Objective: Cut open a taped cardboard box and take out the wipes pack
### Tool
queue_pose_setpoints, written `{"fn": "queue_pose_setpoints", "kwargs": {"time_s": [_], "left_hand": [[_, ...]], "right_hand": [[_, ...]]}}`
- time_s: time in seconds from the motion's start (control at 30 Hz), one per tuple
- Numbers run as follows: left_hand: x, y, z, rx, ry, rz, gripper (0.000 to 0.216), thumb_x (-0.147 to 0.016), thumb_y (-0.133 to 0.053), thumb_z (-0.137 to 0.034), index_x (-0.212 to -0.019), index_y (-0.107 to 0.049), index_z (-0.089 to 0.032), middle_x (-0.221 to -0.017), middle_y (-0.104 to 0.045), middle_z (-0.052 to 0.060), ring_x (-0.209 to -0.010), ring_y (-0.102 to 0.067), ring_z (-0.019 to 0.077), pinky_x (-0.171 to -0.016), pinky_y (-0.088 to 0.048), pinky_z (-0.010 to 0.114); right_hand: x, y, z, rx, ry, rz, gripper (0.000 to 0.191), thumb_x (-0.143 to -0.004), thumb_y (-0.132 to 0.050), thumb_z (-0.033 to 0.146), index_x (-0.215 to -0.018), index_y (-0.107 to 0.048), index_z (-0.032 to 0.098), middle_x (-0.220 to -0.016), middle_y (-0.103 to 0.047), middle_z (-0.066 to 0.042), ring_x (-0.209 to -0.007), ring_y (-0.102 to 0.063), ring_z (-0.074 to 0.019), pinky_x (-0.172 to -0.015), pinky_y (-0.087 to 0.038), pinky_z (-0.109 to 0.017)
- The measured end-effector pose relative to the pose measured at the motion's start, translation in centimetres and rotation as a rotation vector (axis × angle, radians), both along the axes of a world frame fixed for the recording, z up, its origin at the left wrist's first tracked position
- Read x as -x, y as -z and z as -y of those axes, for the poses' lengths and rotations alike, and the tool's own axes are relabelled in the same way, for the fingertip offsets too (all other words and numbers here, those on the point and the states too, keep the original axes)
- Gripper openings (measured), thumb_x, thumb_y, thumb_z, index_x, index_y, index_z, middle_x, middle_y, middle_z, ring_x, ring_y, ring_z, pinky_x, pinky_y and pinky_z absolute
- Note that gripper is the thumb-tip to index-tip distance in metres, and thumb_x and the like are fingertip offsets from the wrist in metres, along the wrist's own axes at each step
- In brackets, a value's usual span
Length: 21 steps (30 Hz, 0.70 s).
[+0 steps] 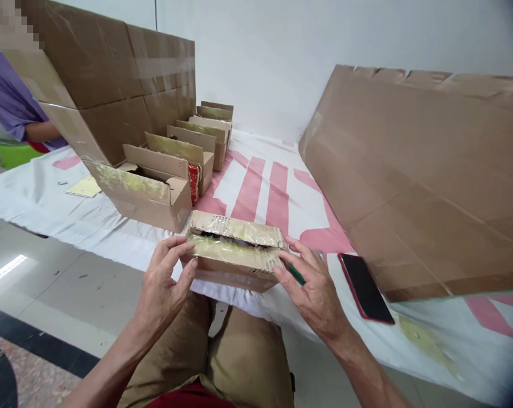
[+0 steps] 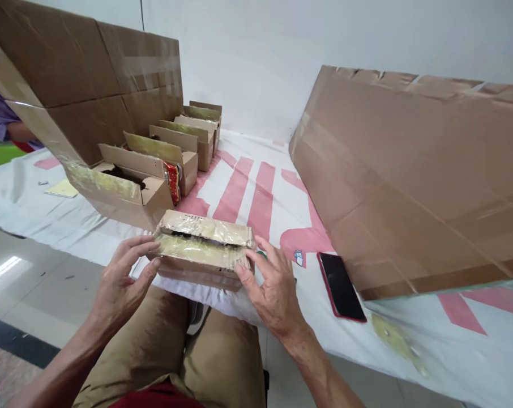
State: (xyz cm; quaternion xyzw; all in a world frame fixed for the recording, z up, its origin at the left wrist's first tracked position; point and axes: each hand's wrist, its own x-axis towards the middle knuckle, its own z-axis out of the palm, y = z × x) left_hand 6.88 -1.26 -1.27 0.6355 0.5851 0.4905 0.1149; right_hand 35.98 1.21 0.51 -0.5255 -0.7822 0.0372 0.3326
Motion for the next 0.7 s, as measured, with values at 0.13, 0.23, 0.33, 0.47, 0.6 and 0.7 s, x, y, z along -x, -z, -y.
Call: {"fn": "queue_pose_setpoints", "kwargs": {"time_s": [0.13, 0.23, 0.33, 0.47, 0.6, 0.7], "left_hand": [[0.4, 0.3, -0.6, -0.043, 0.008, -0.010, 0.018, -0.093, -0.058, -0.028, -0.104, -0.073, -0.022, -0.115, -0.066, 0.011, -0.111, -0.066, 0.0240, -0.055, -0.055, 0.022], [0.7, 0.4, -0.9, -0.054, 0.014, -0.018, 0.017, -0.093, -0.057, -0.026, -0.097, -0.073, -0.021, -0.113, -0.065, 0.010, -0.108, -0.066, 0.0231, -0.065, -0.057, 0.026], [0.8, 0.5, -1.0, -0.044, 0.029, 0.005, 0.015, -0.092, -0.057, -0.026, -0.095, -0.072, -0.021, -0.112, -0.064, 0.010, -0.106, -0.066, 0.0229, -0.068, -0.058, 0.028], [0.9, 0.6, -1.3, -0.070, 0.013, 0.025, 0.024, -0.090, -0.059, -0.024, -0.112, -0.067, -0.021, -0.116, -0.066, 0.010, -0.112, -0.064, 0.0247, -0.090, -0.058, 0.037], [1.3, 0.4, -1.1, -0.100, 0.042, 0.095, 0.053, -0.085, -0.061, -0.020, -0.138, -0.053, -0.022, -0.137, -0.060, 0.013, -0.130, -0.056, 0.0279, -0.111, -0.046, 0.047], [2.3, -0.2, -0.1, -0.060, 0.215, 0.309, 0.070, -0.086, -0.060, -0.020, -0.153, -0.038, -0.024, -0.140, -0.062, 0.013, -0.134, -0.055, 0.0288, -0.114, -0.042, 0.049]], "right_hand": [[0.9, 0.2, -0.5, 0.095, 0.005, 0.059, 0.050, -0.100, -0.045, 0.062, -0.124, -0.068, 0.025, -0.152, -0.052, -0.016, -0.135, -0.054, -0.0378, -0.105, -0.047, -0.057], [1.6, 0.5, -1.6, 0.168, 0.027, 0.056, 0.055, -0.099, -0.041, 0.065, -0.112, -0.071, 0.021, -0.147, -0.055, -0.020, -0.133, -0.054, -0.0402, -0.104, -0.047, -0.060], [1.9, 1.1, -2.8, 0.209, 0.016, -0.022, 0.051, -0.097, -0.046, 0.065, -0.100, -0.073, 0.022, -0.143, -0.057, -0.020, -0.133, -0.054, -0.0404, -0.106, -0.045, -0.061], [1.5, 1.2, -3.3, 0.221, 0.024, -0.204, 0.041, -0.088, -0.063, 0.062, -0.093, -0.074, 0.023, -0.148, -0.054, -0.017, -0.140, -0.048, -0.0402, -0.113, -0.041, -0.059], [1.3, -0.7, -1.6, 0.079, 0.059, -0.293, 0.027, -0.088, -0.069, 0.051, -0.097, -0.077, 0.027, -0.160, -0.043, -0.011, -0.146, -0.043, -0.0378, -0.116, -0.038, -0.060], [1.4, -2.6, 0.9, -0.067, 0.001, -0.214, 0.017, -0.093, -0.066, 0.041, -0.092, -0.079, 0.030, -0.160, -0.044, -0.006, -0.146, -0.043, -0.0366, -0.116, -0.037, -0.062]]}}
